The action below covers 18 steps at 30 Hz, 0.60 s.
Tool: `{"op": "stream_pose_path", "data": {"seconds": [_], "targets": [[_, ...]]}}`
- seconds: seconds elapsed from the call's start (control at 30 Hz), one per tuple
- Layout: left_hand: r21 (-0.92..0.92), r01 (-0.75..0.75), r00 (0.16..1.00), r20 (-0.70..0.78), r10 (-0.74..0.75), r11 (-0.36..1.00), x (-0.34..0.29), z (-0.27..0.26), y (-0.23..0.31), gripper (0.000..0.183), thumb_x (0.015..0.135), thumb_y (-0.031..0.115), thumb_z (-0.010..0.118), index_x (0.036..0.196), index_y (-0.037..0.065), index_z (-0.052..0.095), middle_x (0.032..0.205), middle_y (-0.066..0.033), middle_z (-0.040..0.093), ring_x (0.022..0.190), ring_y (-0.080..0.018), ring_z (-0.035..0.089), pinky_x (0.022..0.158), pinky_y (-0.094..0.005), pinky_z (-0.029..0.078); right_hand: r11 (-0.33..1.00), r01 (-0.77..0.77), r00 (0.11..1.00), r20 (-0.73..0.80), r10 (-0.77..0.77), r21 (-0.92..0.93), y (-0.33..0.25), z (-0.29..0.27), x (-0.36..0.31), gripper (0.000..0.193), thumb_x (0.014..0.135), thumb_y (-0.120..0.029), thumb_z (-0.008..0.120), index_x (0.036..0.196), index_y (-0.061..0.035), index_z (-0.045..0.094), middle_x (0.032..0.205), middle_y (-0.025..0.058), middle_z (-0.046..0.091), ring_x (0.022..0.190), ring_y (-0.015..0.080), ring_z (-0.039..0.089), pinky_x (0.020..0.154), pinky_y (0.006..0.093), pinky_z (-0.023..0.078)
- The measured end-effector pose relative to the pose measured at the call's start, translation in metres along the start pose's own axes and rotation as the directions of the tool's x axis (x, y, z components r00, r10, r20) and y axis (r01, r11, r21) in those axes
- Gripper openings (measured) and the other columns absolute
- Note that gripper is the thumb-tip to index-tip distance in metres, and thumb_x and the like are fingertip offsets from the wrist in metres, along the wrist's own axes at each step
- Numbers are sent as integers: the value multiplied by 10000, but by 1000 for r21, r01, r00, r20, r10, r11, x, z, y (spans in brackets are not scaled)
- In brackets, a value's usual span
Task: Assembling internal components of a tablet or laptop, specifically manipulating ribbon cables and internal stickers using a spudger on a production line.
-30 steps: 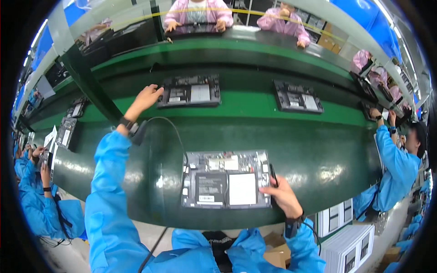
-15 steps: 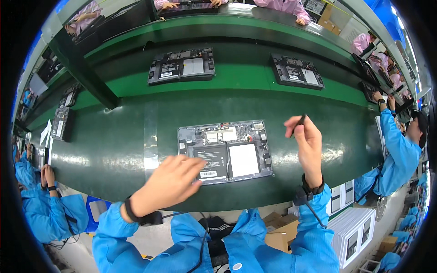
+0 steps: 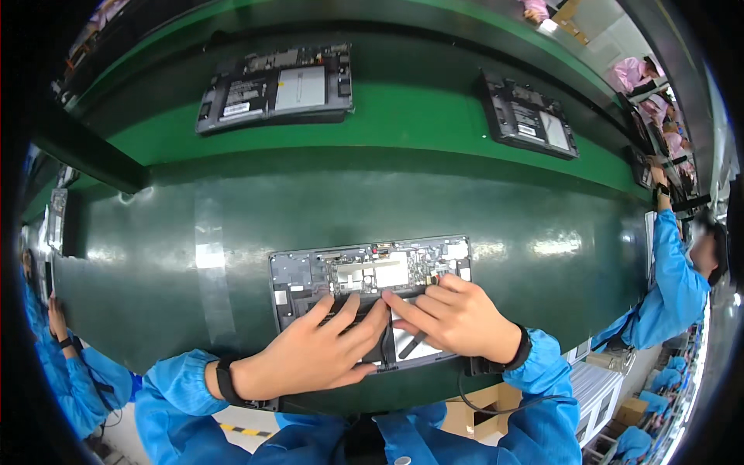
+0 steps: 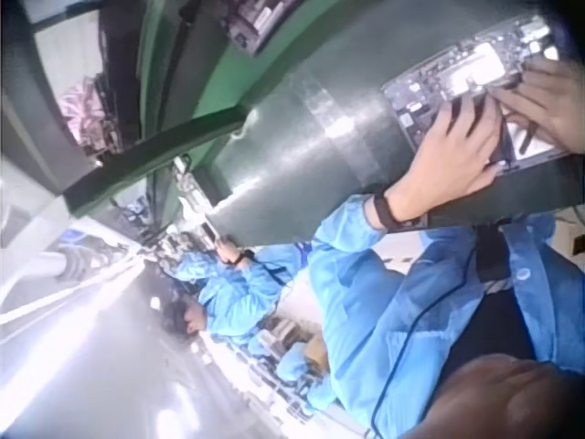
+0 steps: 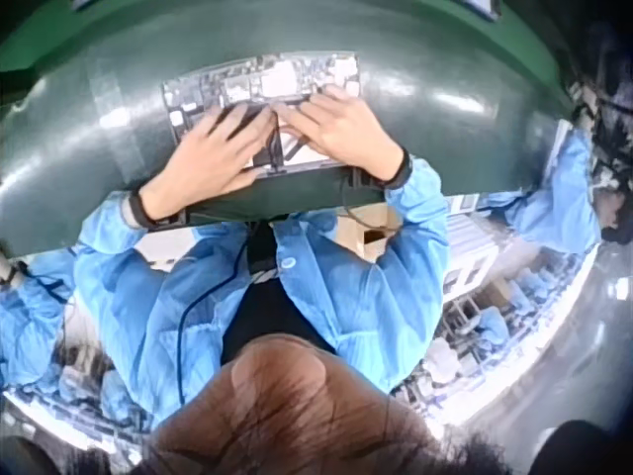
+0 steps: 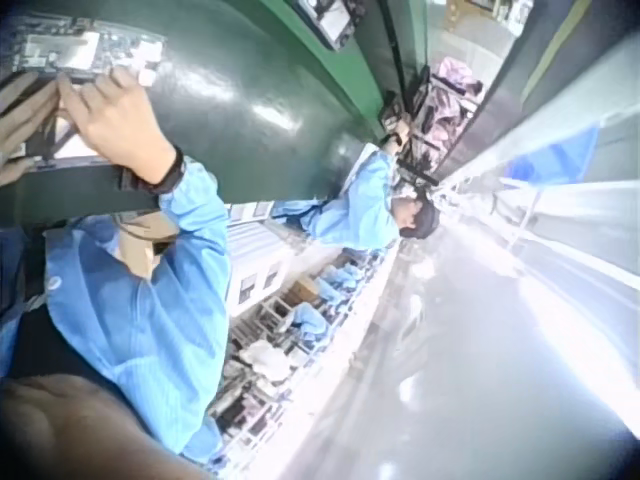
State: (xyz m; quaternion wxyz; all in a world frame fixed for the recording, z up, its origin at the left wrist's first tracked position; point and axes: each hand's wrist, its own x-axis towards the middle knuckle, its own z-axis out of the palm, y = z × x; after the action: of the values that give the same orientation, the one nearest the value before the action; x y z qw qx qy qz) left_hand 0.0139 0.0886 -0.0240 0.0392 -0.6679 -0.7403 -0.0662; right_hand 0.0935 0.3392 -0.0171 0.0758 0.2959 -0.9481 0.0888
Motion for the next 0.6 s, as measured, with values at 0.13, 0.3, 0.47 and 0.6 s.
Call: {"op": "stream_pose_path", "data": {"seconds": [0.13,0.3,0.47,0.6], "targets": [[-18,-54,998,19,54,998,4,7,-11,604,920,564,590,1279,82,651,1345,-61,592,1161,-270,558,954,-446,470,997,27,998,66,-22,-66,4,0,1,437,903,-208,681,1290,-5,674,716,-45,456,665,111,479,669,264,398],[-19,-75,997,4,75,997,8,13,-13,511,944,538,552,1171,101,689,1328,-29,601,1136,-236,577,941,-412,468,993,55,998,41,-51,-105,6,8,1,380,852,-205,761,1195,-40,745,647,-57,389,576,82,440,574,248,335],[22,-64,998,-9,64,998,7,3,-14,429,983,435,493,1158,94,686,1301,-38,619,1151,-212,570,943,-389,460,989,62,998,-13,-64,-132,5,4,6,329,856,-189,745,1157,-56,766,636,-63,362,572,79,418,583,237,333],[-14,-100,994,-52,99,995,9,16,-17,426,985,410,485,1178,85,683,1305,-51,623,1170,-218,571,979,-390,450,994,46,998,51,-41,-99,8,4,0,429,773,-109,672,1192,-74,757,657,-63,368,581,81,432,583,229,340]]}}
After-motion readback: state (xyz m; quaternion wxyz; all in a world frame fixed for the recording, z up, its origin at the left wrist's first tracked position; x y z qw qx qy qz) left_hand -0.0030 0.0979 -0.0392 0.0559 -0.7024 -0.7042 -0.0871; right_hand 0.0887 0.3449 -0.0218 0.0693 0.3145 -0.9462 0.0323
